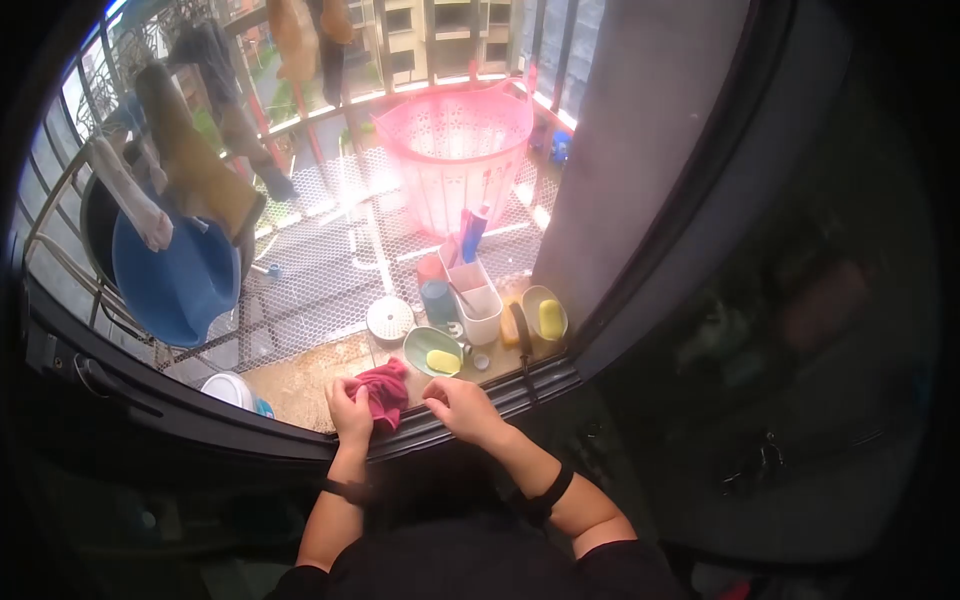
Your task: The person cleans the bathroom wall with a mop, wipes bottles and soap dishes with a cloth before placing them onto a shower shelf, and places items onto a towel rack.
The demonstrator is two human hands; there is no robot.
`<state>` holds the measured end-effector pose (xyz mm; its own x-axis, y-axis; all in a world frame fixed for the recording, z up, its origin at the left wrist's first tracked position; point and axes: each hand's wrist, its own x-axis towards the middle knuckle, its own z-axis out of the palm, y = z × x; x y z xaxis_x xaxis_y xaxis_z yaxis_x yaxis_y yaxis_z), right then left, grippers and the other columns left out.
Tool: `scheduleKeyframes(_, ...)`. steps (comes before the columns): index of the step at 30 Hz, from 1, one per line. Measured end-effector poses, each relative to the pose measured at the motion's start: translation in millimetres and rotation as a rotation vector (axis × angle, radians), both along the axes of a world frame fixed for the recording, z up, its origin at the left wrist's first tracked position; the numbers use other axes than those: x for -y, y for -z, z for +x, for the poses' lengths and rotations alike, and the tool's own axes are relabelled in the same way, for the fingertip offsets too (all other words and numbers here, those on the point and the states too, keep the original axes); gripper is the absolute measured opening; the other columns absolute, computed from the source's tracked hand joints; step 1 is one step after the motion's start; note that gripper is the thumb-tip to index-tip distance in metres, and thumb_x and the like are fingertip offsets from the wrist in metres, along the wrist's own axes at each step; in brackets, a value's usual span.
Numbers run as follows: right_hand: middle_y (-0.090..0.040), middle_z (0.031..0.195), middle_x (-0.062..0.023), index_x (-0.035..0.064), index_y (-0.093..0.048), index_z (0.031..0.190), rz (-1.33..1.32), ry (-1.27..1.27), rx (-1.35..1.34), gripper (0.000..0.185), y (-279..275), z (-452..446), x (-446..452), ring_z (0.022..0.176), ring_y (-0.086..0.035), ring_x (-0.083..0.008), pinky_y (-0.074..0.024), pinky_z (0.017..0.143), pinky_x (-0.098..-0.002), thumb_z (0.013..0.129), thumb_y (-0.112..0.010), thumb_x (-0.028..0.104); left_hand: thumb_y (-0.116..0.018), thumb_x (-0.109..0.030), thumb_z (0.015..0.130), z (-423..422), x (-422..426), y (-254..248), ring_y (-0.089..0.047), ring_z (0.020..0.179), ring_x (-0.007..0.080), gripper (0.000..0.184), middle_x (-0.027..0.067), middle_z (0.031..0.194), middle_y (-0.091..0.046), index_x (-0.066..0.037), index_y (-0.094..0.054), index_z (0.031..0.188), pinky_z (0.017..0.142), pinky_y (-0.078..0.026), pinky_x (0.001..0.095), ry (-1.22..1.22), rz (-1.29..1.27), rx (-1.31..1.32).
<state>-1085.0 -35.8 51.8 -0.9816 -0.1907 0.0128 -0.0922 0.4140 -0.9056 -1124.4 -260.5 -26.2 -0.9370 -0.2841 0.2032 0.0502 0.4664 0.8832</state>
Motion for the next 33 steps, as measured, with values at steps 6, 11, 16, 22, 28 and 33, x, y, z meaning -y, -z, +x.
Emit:
scheduleKeyframes(6,-0.045,0.138,-0.0172,0.0078,-0.037,0.145,-0.304,-0.218,0.021,0.061,16,-50,44,0.124,-0.049,-0.0247,-0.0445,0.099,-0.0365,0.092,-0.064,0.025,-0.053,-0.008,0.097,16,-18,-92,-0.053,0.092,0.0108,0.008,0.0043,0.099,-0.055,-0.005,-0.052,0.105,0.085,-0.044,0.0251,0.020,0.739,-0.176)
scheduleKeyframes(11,-0.051,0.131,-0.0175,0.0046,-0.045,0.138,-0.505,-0.464,0.153,0.055,2,-61,51,0.118,-0.055,-0.0300,-0.0428,0.101,-0.0383,0.090,-0.066,0.022,-0.052,-0.006,0.097,17,-23,-115,-0.052,0.100,0.0159,0.012,0.0077,0.109,-0.051,-0.003,-0.050,0.109,0.091,-0.044,0.0302,-0.119,0.509,-0.401)
scheduleKeyframes(16,-0.052,0.129,-0.0196,0.0011,-0.052,0.127,0.386,0.356,-0.484,0.054,-28,-70,-55,0.122,-0.046,-0.0381,-0.0333,0.107,-0.0467,0.077,-0.070,0.012,-0.064,-0.005,0.083,5,-7,-79,-0.042,0.122,0.0305,0.041,0.0180,0.129,-0.040,-0.004,-0.050,0.122,0.106,-0.033,0.0417,-0.209,-0.275,-0.138)
scheduleKeyframes(22,-0.026,0.150,-0.0249,0.0016,-0.022,0.149,0.945,0.551,-0.134,0.100,20,-94,-119,0.136,-0.028,-0.0404,-0.0288,0.109,-0.0500,0.071,-0.081,0.024,-0.065,-0.006,0.077,1,-34,-70,-0.043,0.124,0.0364,0.041,0.0174,0.125,-0.051,-0.006,-0.058,0.118,0.108,-0.028,0.0465,0.189,-0.234,-0.037)
scheduleKeyframes(28,-0.036,0.141,-0.0186,-0.0030,-0.024,0.147,0.916,0.505,-0.111,0.102,39,-89,-143,0.133,-0.032,-0.0341,-0.0297,0.107,-0.0463,0.068,-0.082,0.022,-0.061,0.000,0.079,-11,-63,-93,-0.053,0.082,0.0180,0.031,0.0115,0.112,-0.059,-0.004,-0.061,0.109,0.069,-0.043,0.0278,0.323,-0.128,-0.110)
scheduleKeyframes(33,-0.039,0.138,-0.0183,0.0023,-0.027,0.148,0.859,0.515,-0.046,0.099,39,-103,-142,0.127,-0.038,-0.0346,-0.0351,0.105,-0.0443,0.068,-0.082,0.020,-0.061,0.001,0.079,-4,-52,-77,-0.052,0.076,0.0168,0.028,0.0093,0.105,-0.060,-0.003,-0.062,0.107,0.069,-0.043,0.0270,0.384,-0.065,-0.030)
